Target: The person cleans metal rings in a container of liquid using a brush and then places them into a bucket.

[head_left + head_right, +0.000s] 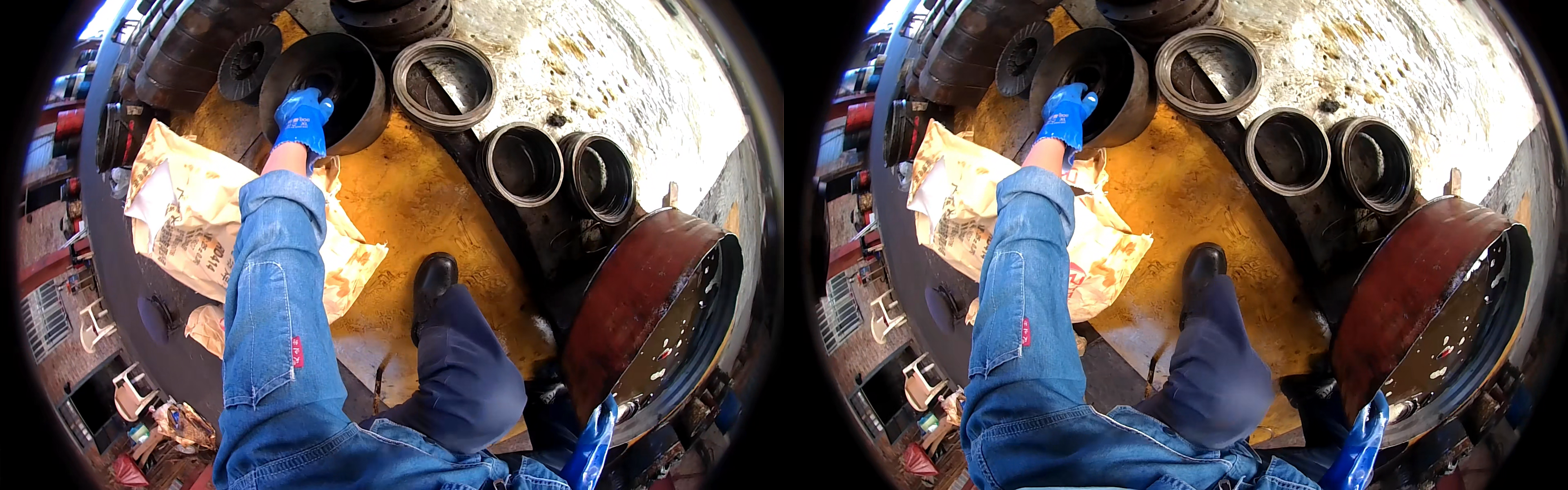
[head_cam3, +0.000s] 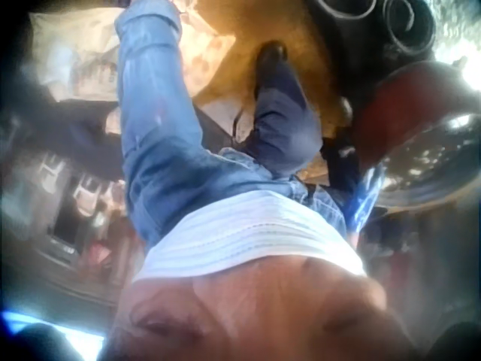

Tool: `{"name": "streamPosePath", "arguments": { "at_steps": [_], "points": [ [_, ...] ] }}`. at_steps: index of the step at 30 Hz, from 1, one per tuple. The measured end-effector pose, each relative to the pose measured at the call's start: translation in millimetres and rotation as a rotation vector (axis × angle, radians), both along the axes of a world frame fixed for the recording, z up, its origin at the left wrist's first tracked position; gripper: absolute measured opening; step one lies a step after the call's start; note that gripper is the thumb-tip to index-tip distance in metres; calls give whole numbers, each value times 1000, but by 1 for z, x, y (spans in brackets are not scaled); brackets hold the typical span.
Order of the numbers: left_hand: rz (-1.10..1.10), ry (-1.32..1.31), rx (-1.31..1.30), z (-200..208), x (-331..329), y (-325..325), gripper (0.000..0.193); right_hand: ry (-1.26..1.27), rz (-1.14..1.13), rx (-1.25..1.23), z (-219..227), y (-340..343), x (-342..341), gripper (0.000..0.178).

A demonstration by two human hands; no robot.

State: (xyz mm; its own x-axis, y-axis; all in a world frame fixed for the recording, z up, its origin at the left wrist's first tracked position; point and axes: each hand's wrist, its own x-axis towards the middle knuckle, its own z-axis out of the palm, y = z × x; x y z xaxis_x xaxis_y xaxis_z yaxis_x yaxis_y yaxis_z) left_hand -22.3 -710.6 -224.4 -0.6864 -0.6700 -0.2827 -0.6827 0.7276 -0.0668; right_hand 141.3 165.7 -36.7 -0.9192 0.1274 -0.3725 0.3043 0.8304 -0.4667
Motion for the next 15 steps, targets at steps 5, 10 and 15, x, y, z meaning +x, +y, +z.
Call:
{"name": "streamPosePath", "arguments": {
  "at_steps": [5,10,15],
  "points": [
    [96,-65,114,-25,-17,-13,47,-28,-3,-17,-2,-8,-12,33],
    [58,99,131,-24,-8,-10,44,-38,-14,-20,0,-10,-8,34],
    [48,81,71,-20,-11,-12,40,-39,-31,-29,3,-12,-4,34]
  ]
}}
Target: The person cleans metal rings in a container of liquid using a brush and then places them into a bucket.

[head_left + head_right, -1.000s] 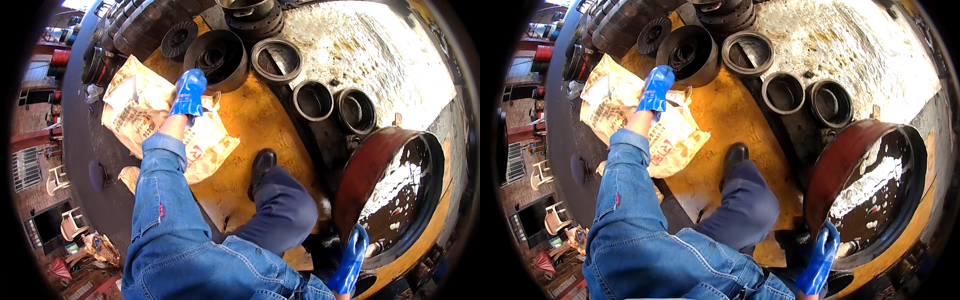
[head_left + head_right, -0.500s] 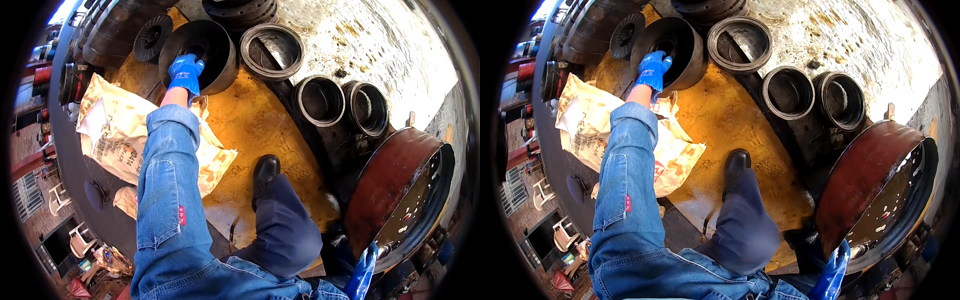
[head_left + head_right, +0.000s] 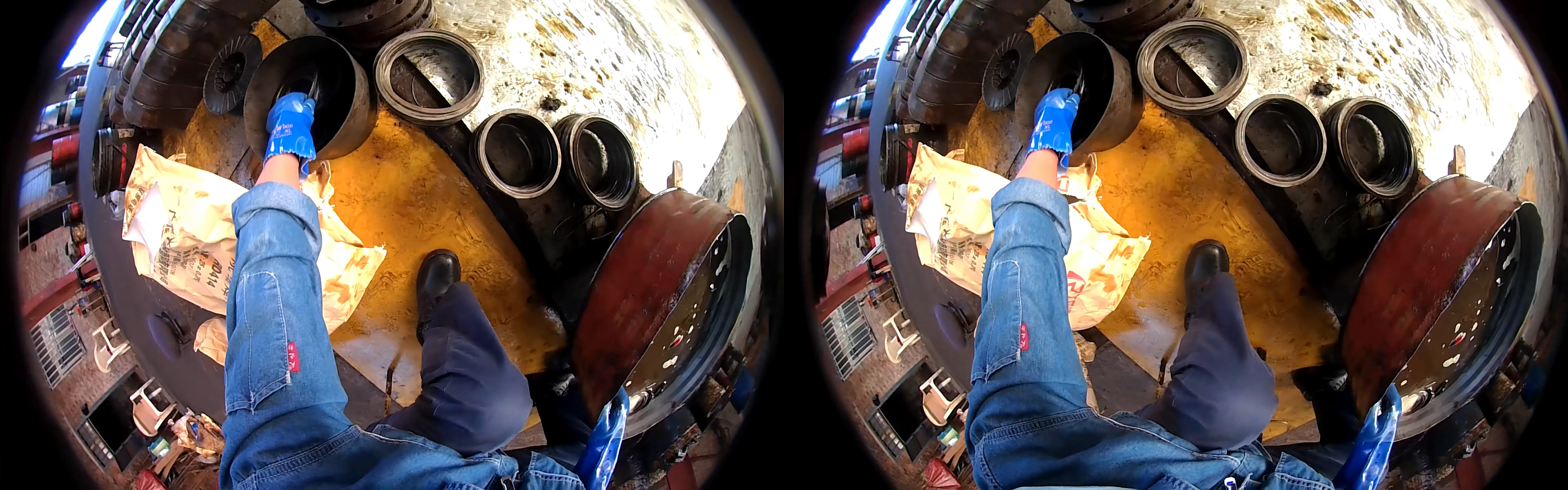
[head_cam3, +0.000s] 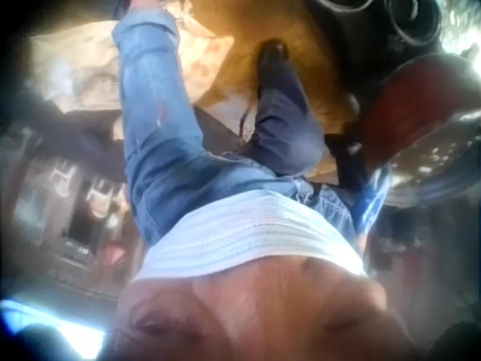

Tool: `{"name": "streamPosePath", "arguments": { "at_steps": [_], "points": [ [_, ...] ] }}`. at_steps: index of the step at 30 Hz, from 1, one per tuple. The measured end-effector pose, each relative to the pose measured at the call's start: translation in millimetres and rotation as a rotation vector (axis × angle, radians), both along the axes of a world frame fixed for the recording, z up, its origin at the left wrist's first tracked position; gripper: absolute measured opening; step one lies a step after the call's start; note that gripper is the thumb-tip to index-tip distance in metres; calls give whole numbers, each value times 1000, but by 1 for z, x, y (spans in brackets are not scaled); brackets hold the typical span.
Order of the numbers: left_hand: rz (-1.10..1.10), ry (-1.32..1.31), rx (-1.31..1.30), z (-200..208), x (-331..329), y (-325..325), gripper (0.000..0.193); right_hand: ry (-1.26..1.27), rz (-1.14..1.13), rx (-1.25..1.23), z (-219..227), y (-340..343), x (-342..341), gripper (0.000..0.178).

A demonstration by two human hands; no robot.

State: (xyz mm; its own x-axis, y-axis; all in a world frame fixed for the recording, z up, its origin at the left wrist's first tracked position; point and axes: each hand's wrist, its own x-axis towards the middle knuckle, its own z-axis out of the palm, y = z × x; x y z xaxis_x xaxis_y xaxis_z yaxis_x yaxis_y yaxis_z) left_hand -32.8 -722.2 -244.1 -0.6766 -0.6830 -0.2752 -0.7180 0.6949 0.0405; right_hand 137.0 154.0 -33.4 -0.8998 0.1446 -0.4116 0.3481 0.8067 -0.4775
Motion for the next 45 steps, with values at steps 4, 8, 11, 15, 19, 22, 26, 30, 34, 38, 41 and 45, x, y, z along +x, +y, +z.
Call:
{"name": "streamPosePath", "arguments": {
  "at_steps": [4,8,11,15,19,22,26,30,34,38,41,45],
  "points": [
    [52,234,65,17,29,-16,34,0,21,-36,-4,1,-4,34],
    [121,410,159,60,31,-15,34,-5,-9,-73,-3,6,4,35],
    [189,645,298,93,62,-31,34,-33,-33,-169,6,-5,-7,35],
    [302,939,665,154,76,-6,34,32,68,-175,21,-31,-17,37],
    [384,1136,1056,184,91,0,40,165,-17,-455,-14,17,-17,38],
    [392,1053,1136,219,99,49,43,434,6,-496,-1,18,-38,37],
    [165,987,1390,277,93,124,39,518,53,-581,127,-102,-98,34],
    [-8,854,1585,320,75,205,44,281,157,-891,146,-205,-142,40],
    [-54,856,1762,362,58,291,40,197,190,-1357,100,-262,-175,52],
    [-42,877,1735,362,56,341,32,-263,-58,-1380,103,-276,-186,43],
    [-40,932,1735,363,65,357,27,-175,-14,-1327,101,-263,-174,38],
    [-113,992,1725,327,65,375,27,152,200,-794,146,-265,-142,33]
  ]
}}
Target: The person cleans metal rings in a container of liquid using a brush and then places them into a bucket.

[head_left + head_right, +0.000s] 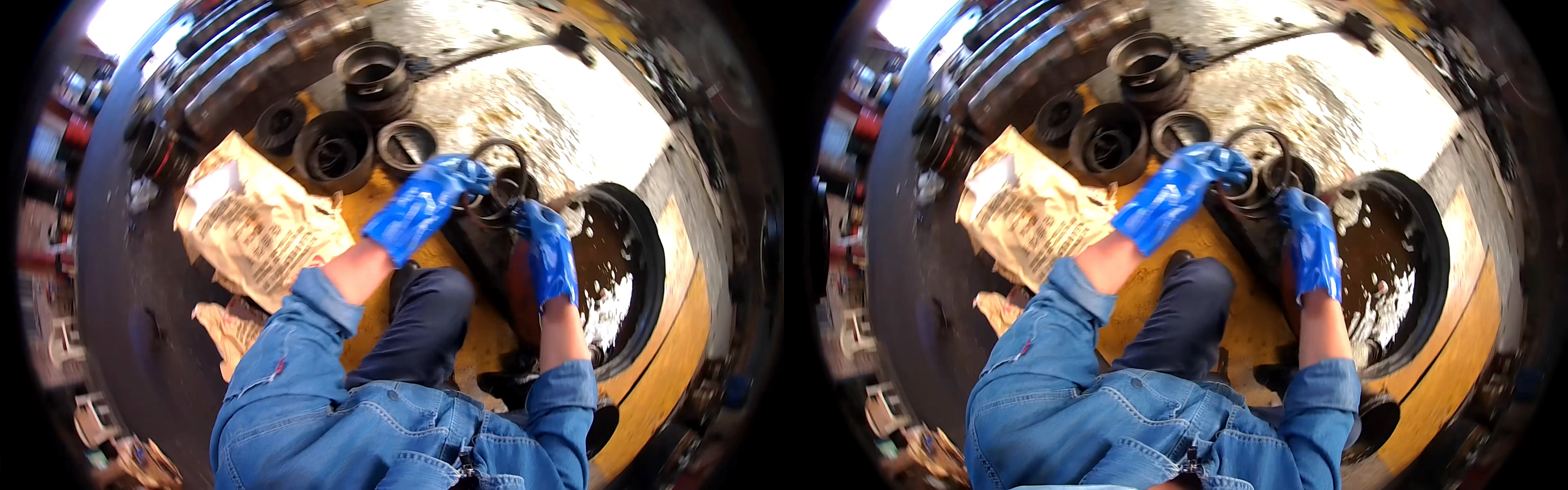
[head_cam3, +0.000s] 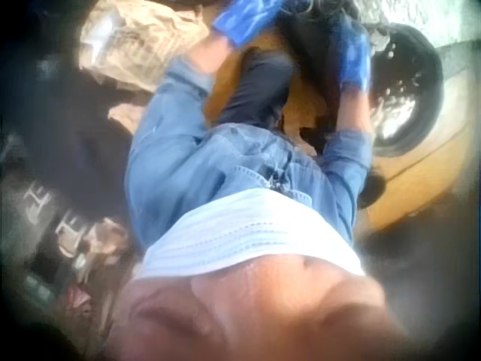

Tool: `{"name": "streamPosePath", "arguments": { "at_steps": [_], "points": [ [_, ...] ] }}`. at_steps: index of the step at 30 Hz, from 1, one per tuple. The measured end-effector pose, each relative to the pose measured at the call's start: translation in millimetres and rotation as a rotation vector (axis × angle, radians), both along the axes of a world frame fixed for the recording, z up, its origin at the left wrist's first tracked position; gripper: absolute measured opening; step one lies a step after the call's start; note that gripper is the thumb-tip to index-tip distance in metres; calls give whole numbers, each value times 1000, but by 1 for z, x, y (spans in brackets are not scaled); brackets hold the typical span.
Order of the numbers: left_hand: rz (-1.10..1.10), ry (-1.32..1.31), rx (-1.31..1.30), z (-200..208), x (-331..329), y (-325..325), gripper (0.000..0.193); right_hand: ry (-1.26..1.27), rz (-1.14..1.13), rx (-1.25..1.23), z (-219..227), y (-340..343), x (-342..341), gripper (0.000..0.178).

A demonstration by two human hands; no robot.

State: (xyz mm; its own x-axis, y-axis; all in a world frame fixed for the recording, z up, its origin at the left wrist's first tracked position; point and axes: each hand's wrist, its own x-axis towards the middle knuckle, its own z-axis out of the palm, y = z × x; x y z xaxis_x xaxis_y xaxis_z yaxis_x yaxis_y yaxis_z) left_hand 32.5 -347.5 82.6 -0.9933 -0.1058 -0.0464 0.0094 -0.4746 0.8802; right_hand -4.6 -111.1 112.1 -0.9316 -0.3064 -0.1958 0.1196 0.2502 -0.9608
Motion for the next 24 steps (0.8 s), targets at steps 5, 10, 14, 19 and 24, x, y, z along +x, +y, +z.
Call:
{"name": "streamPosePath", "arguments": {
  "at_steps": [5,10,14,19,24],
  "points": [
    [103,-77,-412,-43,-29,3,28,-50,-121,22,-36,25,-43,30],
    [144,-212,262,-81,2,-44,16,-36,-188,-300,-49,63,-48,32],
    [260,-277,-43,-95,15,-92,15,73,-355,-206,-31,136,-46,37],
    [396,-433,-841,-132,1,-198,20,5,-389,-217,-43,221,-18,43],
    [599,-389,-1849,-122,-6,-205,25,-24,-516,-307,-51,243,17,41]
  ]
}}
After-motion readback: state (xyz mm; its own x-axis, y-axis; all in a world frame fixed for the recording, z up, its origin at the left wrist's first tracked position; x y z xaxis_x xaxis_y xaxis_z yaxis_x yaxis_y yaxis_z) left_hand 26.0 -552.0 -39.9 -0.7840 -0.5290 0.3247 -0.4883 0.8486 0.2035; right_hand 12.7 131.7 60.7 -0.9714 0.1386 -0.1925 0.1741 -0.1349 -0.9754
